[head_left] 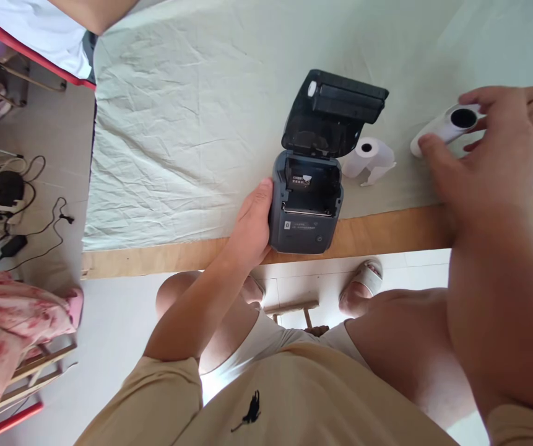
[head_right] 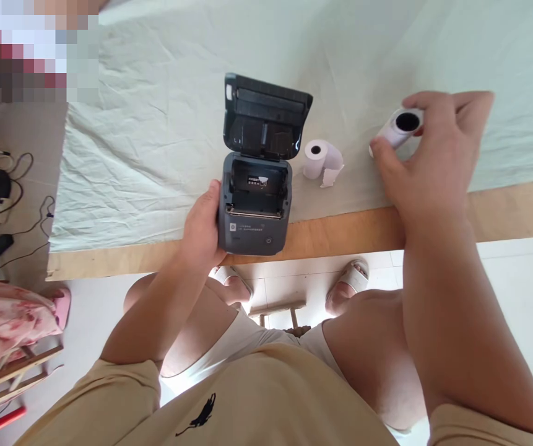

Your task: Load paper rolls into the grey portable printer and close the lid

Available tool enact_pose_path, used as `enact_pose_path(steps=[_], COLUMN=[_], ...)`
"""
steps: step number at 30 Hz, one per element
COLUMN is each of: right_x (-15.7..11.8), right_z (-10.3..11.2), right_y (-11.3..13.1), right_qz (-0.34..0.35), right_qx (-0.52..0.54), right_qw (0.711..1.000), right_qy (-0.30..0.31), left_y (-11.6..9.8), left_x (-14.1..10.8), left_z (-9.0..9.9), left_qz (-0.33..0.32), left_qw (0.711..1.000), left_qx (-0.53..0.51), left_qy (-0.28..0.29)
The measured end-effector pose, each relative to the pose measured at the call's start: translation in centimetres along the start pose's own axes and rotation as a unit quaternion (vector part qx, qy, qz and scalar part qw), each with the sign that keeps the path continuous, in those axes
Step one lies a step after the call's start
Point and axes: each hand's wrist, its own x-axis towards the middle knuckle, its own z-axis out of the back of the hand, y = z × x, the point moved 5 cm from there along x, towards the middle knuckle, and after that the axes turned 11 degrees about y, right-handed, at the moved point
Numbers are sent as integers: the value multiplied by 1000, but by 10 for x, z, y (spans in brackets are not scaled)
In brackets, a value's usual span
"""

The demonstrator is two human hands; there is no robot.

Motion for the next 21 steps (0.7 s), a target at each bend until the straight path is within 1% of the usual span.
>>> enact_pose_path(steps=[1, 2, 3, 5, 7, 9, 12, 15, 19, 21], right_x=[0, -2, -5, -12, -19, -22, -22, -20, -19, -18], right_z=[-2, -3, -3, 0, 0, -2, -5, -5, -3, -3], right_y=[4, 10, 17, 31, 39, 40, 36, 36, 37, 35], right_qz=[-31, -47, -44, -12, 21, 32, 37, 47, 7, -11], right_qx=[2, 14, 30, 63, 76, 75, 78, 82, 51, 64], right_qw=[1000, 999, 998, 997, 994, 993, 992, 990, 993, 992], right_qy=[2, 10, 23, 46, 74, 89, 91, 106, 109, 107], left_y=[0, 0, 0, 1, 1, 1, 0, -1, 0, 0], left_x=[0, 1, 1, 1, 1, 1, 2, 2, 2, 2], left_z=[0, 1, 1, 2, 3, 3, 2, 2, 1, 1], left_qz=[-3, -6, -9, -11, -11, -13, -12, -12, -14, -12], left_qw=[1000, 1000, 1000, 1000, 1000, 1000, 1000, 1000, 1000, 1000], left_qx=[-1, -1, 0, 6, 7, 5, 6, 4, -2, -5], left_qy=[-2, -6, -9, -15, -17, -14, -13, -13, -11, -13])
